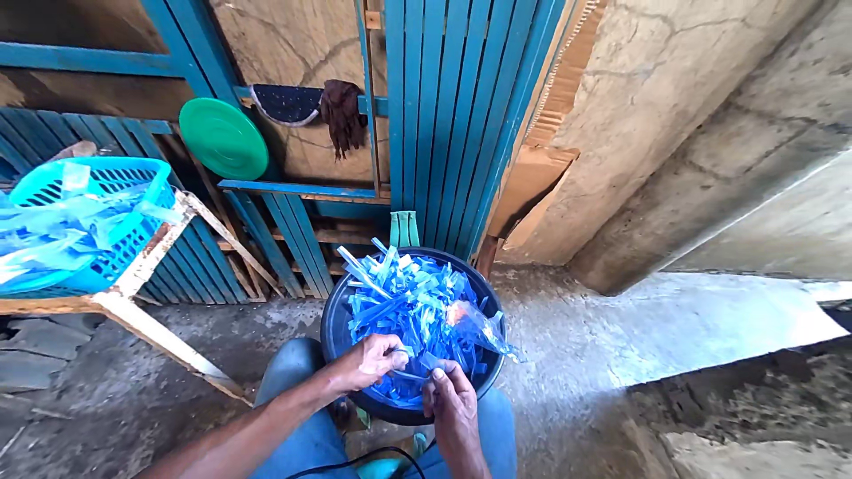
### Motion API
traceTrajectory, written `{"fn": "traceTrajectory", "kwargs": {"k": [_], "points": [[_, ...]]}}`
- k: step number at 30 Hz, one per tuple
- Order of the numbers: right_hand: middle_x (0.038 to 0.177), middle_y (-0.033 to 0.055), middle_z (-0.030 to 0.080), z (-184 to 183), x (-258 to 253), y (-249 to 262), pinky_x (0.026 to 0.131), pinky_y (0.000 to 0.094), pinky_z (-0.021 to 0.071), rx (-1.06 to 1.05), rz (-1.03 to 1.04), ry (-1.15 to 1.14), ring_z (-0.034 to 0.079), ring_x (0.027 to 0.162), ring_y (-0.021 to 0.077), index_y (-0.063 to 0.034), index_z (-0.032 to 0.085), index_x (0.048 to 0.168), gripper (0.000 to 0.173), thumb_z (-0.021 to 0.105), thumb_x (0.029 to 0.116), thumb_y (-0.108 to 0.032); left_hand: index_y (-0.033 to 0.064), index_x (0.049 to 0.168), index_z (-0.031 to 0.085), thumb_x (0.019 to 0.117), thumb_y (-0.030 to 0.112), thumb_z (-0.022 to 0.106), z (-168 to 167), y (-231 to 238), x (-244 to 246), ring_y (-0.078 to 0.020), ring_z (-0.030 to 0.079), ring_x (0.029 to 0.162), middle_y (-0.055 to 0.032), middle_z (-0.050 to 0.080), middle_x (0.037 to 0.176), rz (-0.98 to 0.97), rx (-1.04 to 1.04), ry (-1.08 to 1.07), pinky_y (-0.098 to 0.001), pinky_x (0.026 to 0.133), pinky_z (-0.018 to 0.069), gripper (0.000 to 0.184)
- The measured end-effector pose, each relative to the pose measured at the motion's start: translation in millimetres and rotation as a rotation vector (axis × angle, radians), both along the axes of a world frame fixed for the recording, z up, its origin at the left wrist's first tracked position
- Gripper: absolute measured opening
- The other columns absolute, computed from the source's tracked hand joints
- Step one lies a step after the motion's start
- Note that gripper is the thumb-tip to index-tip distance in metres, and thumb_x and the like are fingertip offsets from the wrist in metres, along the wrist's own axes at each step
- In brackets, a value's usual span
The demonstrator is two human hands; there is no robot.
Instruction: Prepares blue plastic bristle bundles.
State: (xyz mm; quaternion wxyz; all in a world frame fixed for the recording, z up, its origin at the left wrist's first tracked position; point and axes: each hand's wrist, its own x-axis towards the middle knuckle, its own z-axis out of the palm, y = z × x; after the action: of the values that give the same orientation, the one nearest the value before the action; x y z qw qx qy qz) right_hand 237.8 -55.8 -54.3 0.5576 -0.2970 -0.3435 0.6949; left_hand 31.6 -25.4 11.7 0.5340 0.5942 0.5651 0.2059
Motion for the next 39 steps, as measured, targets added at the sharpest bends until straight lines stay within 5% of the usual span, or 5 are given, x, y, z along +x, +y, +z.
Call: {"fn": "traceTrajectory", "kwargs": {"k": [4,15,22,31,39], "points": [[0.105,0.0199,0.072,4,0,-2,0.052,0.0251,0.0542,-0.144,0.033,0.243,0.068,0.063,0.0157,-0.0026,0.055,0.113,0.022,0.043,0.1027,-0.018,0.0063,0.106,0.068,0.1080,0.025,0.053,-2,-1,2,-0.0100,0.067,0.068,-0.0015,0.069,0.085,0.105,-0.095,-0.198,-0.0259,0.061,0.0578,0.024],[0.089,0.0114,0.069,2,8,5,0.054,0.0247,0.0552,-0.015,-0.098,0.113,0.063,0.062,0.0111,-0.0023,0.065,0.099,0.014,0.062,0.0999,-0.016,0.0053,0.111,0.070,0.1086,0.026,0.050,-4,10,-5,-0.0097,0.064,0.066,-0.0050,0.069,0.086,-0.026,0.007,0.146,-0.0293,0.065,0.0550,0.029],[0.137,0.0155,0.062,-1,7,20,0.109,0.0393,0.0490,0.554,0.077,-0.371,0.056,0.131,0.0246,-0.0091,0.080,0.101,0.023,0.069,0.0976,-0.029,0.0045,0.106,0.072,0.1059,0.024,0.052,7,-2,9,-0.0238,0.068,0.087,-0.0118,0.071,0.092,-0.308,0.234,0.272,-0.0487,0.083,0.0537,0.028],[0.088,0.0052,0.069,-7,-16,14,0.067,0.0192,0.0553,0.545,-0.235,-0.445,0.062,0.071,0.0037,0.0033,0.073,0.104,0.018,0.060,0.1003,-0.008,0.0030,0.100,0.068,0.1019,0.030,0.056,20,-17,25,-0.0317,0.068,0.084,-0.0159,0.069,0.086,-0.220,0.280,0.464,-0.0534,0.077,0.0520,0.030],[0.067,0.0021,0.059,5,-9,8,0.041,0.0200,0.0380,0.122,-0.031,-0.183,0.045,0.047,0.0041,-0.0035,0.068,0.098,0.017,0.059,0.1028,-0.017,0.0099,0.102,0.072,0.0961,0.019,0.066,7,-27,21,-0.0144,0.066,0.102,-0.0068,0.068,0.111,-0.164,0.722,0.253,-0.0287,0.087,0.0564,0.013]]}}
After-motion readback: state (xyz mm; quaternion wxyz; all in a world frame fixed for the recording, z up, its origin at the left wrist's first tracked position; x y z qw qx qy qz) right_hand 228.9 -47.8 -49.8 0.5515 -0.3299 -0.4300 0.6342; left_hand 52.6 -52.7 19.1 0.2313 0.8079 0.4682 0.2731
